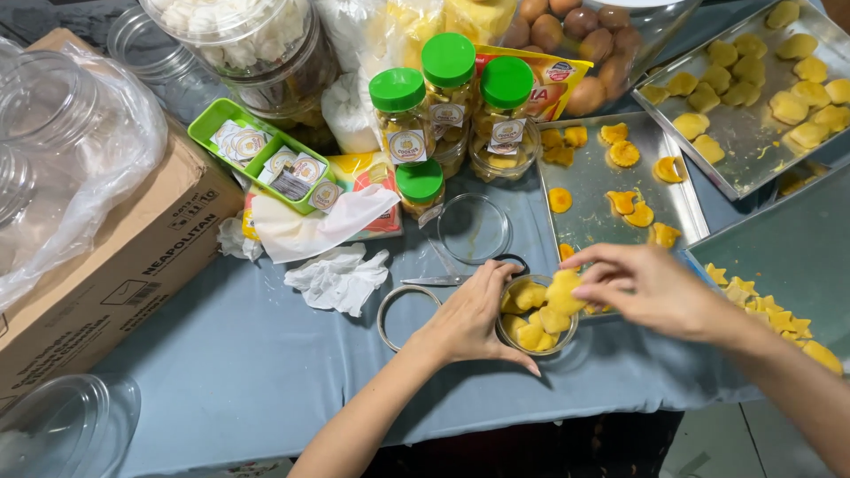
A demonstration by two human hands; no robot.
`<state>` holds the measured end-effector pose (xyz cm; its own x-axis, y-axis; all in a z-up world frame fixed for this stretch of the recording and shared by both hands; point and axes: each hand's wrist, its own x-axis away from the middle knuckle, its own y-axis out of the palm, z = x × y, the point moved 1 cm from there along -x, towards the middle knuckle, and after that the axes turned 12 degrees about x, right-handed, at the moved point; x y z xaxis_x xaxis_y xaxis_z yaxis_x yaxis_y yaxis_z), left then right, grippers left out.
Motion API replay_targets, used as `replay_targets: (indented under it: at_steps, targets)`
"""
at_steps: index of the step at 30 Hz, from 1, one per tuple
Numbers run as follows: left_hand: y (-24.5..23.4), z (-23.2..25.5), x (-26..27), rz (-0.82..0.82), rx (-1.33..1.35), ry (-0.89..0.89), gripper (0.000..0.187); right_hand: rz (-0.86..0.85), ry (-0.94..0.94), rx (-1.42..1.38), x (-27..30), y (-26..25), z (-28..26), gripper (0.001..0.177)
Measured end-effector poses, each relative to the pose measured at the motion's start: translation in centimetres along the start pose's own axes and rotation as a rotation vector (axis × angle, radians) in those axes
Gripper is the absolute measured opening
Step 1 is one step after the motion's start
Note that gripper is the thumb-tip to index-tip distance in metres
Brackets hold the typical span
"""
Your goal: Filling plastic jars with small yellow pastries and cleaning the jars with a cloth.
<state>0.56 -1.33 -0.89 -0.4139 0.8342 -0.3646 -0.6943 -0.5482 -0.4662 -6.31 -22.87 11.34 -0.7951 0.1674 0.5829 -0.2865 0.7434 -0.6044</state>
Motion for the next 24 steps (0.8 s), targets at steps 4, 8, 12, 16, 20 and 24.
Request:
replay_targets:
  at_steps: [4,8,12,16,20,24]
  targets:
    - [0.7,-0.8,0.2,0.009,-0.018,-0.060,0.123,0.094,-0.222,0.200,-3.5,6.4,2.3,0.036]
    - [1.0,-1.1,0.2,0.015,-0.024,-0.060,0.124,0.122,-0.262,0.387,-5.3,8.5,2.5,0.025]
    - [0.8,-0.9,0.1,0.018,-0.029,-0.042,0.122,0.128,-0.235,0.403,-4.7,8.3,1.0,0.015]
    - [0.6,-0.8,0.2,0.018,-0.023,-0.045,0.122,0.196,-0.260,0.402,-5.0,8.6,1.7,0.011]
    - [0.5,-0.6,0.2,0.008,-0.024,-0.053,0.122,0.253,-0.328,0.393,-5.1,9.1,2.5,0.006]
    - [0.7,-0.9,0.3,0.027,-0.008,-0.032,0.120,0.271,-0.409,0.439,-5.6,9.4,3.0,0.005]
